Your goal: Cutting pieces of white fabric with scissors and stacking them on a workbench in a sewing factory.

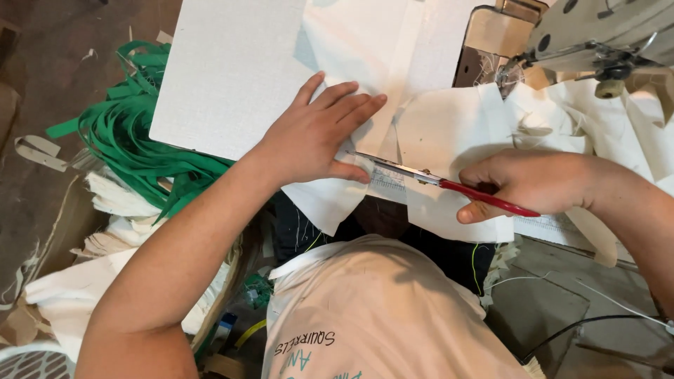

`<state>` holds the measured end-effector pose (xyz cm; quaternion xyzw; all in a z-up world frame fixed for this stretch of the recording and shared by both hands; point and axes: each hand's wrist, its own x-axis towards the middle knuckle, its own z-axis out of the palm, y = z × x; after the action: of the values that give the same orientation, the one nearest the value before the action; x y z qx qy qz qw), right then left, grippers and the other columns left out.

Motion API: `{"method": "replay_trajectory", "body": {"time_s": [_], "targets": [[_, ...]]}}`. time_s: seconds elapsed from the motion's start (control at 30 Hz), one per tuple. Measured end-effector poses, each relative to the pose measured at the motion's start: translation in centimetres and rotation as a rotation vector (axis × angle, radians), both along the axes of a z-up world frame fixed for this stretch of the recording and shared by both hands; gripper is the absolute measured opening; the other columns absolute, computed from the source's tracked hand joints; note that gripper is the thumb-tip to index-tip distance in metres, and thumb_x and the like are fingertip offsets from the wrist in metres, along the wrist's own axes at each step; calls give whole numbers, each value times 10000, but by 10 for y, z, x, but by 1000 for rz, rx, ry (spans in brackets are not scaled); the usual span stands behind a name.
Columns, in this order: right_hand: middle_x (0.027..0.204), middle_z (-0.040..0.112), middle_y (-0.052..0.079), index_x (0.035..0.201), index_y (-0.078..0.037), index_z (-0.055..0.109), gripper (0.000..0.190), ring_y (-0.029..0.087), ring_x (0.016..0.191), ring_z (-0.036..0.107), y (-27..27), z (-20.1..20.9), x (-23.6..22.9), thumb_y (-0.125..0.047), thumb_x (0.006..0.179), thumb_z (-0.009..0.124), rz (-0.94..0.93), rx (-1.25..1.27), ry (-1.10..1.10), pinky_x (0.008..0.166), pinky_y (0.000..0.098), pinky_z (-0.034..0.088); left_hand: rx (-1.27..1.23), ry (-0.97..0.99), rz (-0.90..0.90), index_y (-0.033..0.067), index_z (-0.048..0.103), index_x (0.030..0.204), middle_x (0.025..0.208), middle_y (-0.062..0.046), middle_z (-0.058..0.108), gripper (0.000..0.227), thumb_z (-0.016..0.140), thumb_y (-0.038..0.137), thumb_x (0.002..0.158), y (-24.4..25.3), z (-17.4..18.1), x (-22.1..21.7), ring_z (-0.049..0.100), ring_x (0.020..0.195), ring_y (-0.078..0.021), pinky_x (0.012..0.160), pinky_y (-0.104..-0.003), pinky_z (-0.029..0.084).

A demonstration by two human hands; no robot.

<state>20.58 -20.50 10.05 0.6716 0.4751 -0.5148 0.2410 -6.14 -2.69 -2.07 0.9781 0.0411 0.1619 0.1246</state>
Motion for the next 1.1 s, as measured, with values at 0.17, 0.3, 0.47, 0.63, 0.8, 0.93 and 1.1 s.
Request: {"method": "replay_trajectory", "body": {"time_s": [0.17,0.3,0.47,0.63,0.8,0.93,1.1], "targets": [[760,570,10,786,-111,643,479,175,637,522,-1,-12,7,-521,877,873,-41,34,38,612,323,437,3,26,6,136,290,1685,1574,-75,565,1133,671,846,888,2,-2,1,409,1526,-338,1239,-628,209],[856,526,15,669,-65,524,599,192,678,522,-16,-2,9,-486,892,887,-139,193,12,707,332,455,-118,323,142,158,146,1689,1720,-72,333,1216,609,895,840,4,27,16,234,1575,-344,1242,-640,53],[750,662,38,757,-68,716,392,173,654,640,-89,-17,-32,-425,867,831,-486,271,188,693,327,479,-84,231,461,108,251,1661,1642,-119,426,1222,690,907,848,29,13,55,296,1531,-360,1213,-660,97],[559,506,75,782,-40,599,445,180,440,483,-143,-45,-13,-404,949,792,-763,194,371,396,338,319,148,62,605,107,471,1570,1339,-86,603,955,605,851,986,65,-20,79,516,1119,-356,892,-496,407],[542,589,183,777,37,669,382,320,450,573,-206,-64,74,-260,1008,739,-991,387,167,521,412,454,-23,-278,366,-1,806,1272,1153,-224,740,402,614,-4,920,131,8,18,696,988,-420,854,-514,511],[654,568,204,1302,-41,811,411,317,541,538,-183,-18,70,-302,1008,692,-1060,453,-96,554,412,458,187,-244,215,-39,882,1321,1194,-214,793,327,683,-17,1061,35,130,-31,707,1054,-401,934,-511,544],[639,722,36,717,-161,695,634,194,673,700,-244,-35,93,-793,772,684,-476,105,-615,688,295,456,87,256,-76,138,691,729,775,-51,657,45,662,118,758,-101,58,-42,614,703,-312,660,-501,477]]}}
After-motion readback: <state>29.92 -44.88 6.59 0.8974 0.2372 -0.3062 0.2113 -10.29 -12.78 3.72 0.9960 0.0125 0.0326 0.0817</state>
